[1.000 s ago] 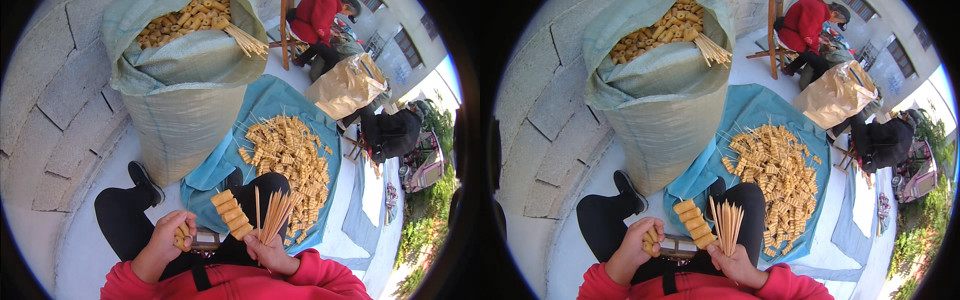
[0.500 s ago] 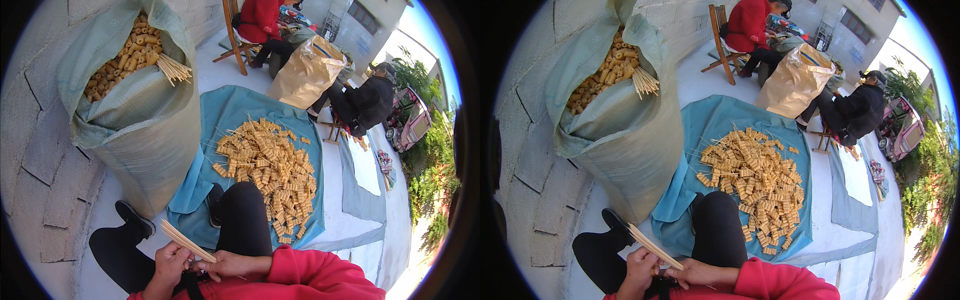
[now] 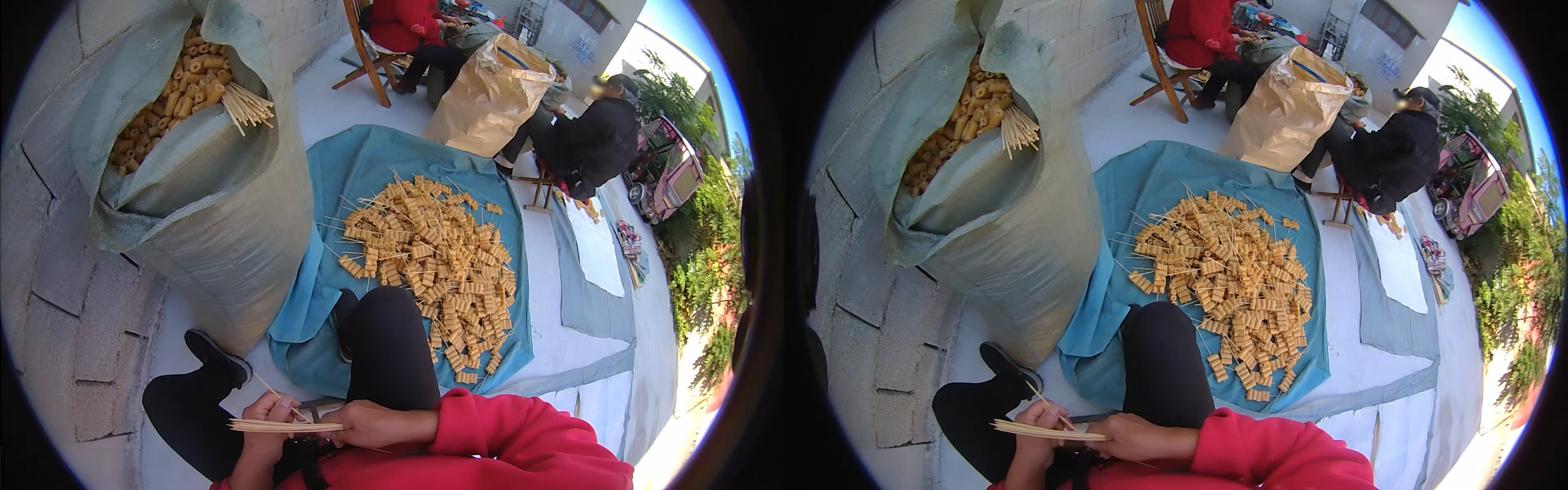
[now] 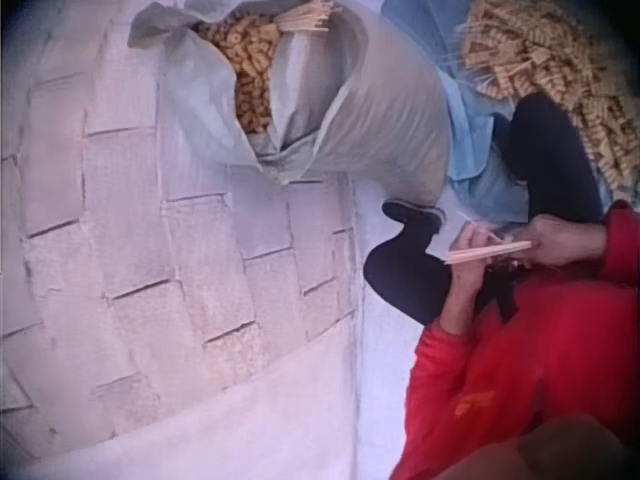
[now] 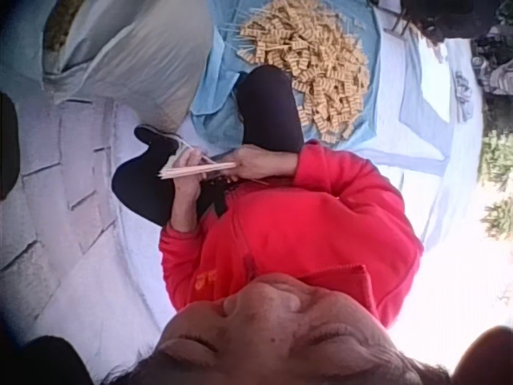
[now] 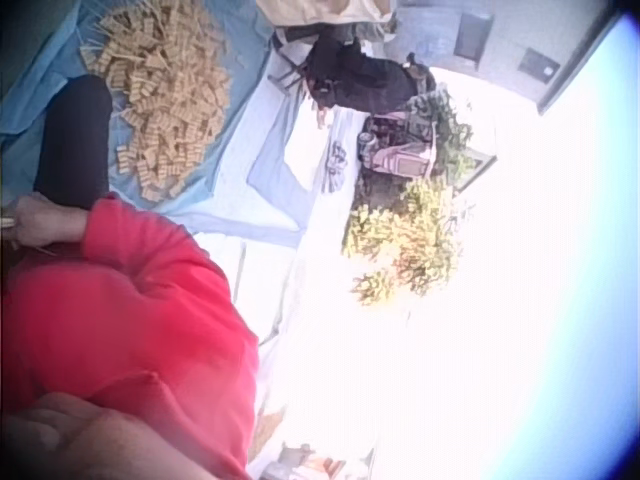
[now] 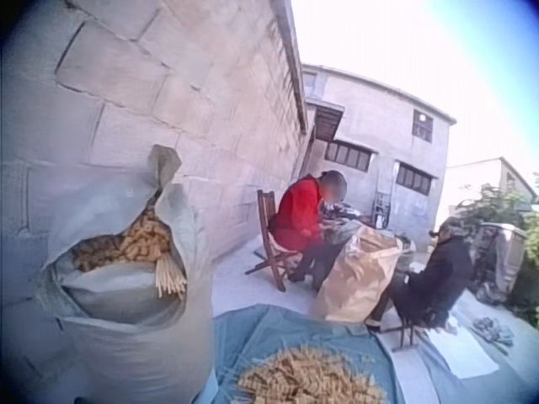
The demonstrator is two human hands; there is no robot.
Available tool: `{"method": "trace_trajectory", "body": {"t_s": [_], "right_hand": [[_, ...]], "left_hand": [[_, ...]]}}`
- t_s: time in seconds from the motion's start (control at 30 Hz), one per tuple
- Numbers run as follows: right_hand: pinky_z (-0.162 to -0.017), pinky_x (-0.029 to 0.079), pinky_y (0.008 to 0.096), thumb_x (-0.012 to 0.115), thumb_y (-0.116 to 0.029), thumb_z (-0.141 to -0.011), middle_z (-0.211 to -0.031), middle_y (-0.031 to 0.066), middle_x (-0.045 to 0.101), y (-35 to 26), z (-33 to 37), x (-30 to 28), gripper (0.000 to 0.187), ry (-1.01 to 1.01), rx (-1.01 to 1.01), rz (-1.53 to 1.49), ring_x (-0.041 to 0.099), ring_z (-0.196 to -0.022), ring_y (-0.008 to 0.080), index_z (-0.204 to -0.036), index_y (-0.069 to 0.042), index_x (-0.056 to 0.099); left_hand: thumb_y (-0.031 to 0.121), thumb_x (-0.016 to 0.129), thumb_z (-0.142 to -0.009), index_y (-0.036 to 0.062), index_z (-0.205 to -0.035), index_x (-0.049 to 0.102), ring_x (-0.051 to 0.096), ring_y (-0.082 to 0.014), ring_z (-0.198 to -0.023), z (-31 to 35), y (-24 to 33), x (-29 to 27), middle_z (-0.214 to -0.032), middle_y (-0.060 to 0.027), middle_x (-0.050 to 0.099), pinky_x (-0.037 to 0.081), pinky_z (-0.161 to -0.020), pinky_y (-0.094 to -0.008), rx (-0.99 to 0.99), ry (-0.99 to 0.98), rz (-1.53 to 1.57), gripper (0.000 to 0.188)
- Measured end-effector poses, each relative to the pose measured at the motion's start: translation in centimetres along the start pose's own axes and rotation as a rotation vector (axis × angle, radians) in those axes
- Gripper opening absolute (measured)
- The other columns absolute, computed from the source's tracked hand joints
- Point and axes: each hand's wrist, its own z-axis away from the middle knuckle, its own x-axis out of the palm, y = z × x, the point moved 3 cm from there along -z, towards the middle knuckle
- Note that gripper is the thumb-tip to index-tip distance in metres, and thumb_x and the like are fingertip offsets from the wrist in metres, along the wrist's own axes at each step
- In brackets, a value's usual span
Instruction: The person sits on the ground and repeatedly picks up cylindrical food pieces from a large sack, then threads them onto wooden skewers held in the other hand. Completed skewers are placed onto a blue tarp beside them.
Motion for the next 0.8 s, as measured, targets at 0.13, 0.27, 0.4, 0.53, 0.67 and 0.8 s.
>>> {"method": "trace_trajectory", "body": {"t_s": [0.13,0.27,0.4,0.53,0.67,0.8], "right_hand": [[-0.050,0.041,0.0249,0.049,-0.021,-0.095,-0.059,0.0004,0.051,-1.2,0.4,-1.2,0.022,0.185,-0.015,-0.454,0.049,-0.053,0.0082,-0.104,-0.004,0.061],[-0.047,0.033,0.0180,0.050,-0.019,-0.095,-0.058,-0.0040,0.044,-2.9,1.8,-2.5,0.025,0.221,0.118,-0.515,0.041,-0.052,0.0031,-0.112,-0.004,0.060],[-0.055,0.043,0.0213,0.057,-0.014,-0.091,-0.067,0.0034,0.059,-4.2,3.7,-3.0,0.021,0.110,0.112,-0.272,0.052,-0.059,0.0070,-0.107,-0.001,0.062],[-0.061,0.047,0.0231,0.059,-0.008,-0.087,-0.075,0.0097,0.064,-4.7,4.0,-2.8,0.023,0.100,0.014,-0.141,0.058,-0.064,0.0107,-0.108,0.001,0.061],[-0.063,0.048,0.0238,0.058,-0.004,-0.086,-0.079,0.0121,0.065,-4.9,3.1,-2.3,0.025,0.082,0.014,-0.109,0.060,-0.066,0.0130,-0.110,0.001,0.060],[-0.065,0.049,0.0245,0.058,-0.003,-0.084,-0.083,0.0136,0.066,-5.2,2.9,-1.9,0.026,0.083,0.046,-0.088,0.063,-0.069,0.0162,-0.110,0.001,0.060]], "left_hand": [[0.012,0.043,-0.090,-0.0003,-0.102,0.051,0.055,-0.0129,-0.061,-0.4,-0.4,0.4,-0.081,-0.0117,0.060,0.040,-0.044,-0.0212,-0.119,-0.073,0.379,0.019],[0.014,0.037,-0.090,-0.0012,-0.105,0.045,0.058,-0.0210,-0.062,-0.9,0.6,-2.2,-0.081,-0.0173,0.058,0.041,-0.041,-0.0236,-0.125,-0.045,0.639,0.023],[0.015,0.036,-0.091,-0.0010,-0.103,0.047,0.058,-0.0201,-0.057,-0.8,2.0,-4.6,-0.076,-0.0178,0.060,0.039,-0.038,-0.0235,-0.079,0.092,0.468,0.023],[0.017,0.037,-0.094,-0.0023,-0.108,0.046,0.057,-0.0163,-0.060,-0.5,2.7,-5.2,-0.079,-0.0159,0.060,0.040,-0.043,-0.0220,-0.072,0.074,0.356,0.026],[0.020,0.035,-0.096,-0.0021,-0.112,0.046,0.056,-0.0129,-0.061,-0.3,2.6,-4.8,-0.077,-0.0131,0.060,0.041,-0.048,-0.0221,-0.036,0.069,0.189,0.029],[0.019,0.033,-0.097,-0.0020,-0.112,0.046,0.056,-0.0117,-0.059,-0.2,2.6,-4.4,-0.076,-0.0132,0.061,0.039,-0.045,-0.0210,0.068,0.101,-0.019,0.029]]}}
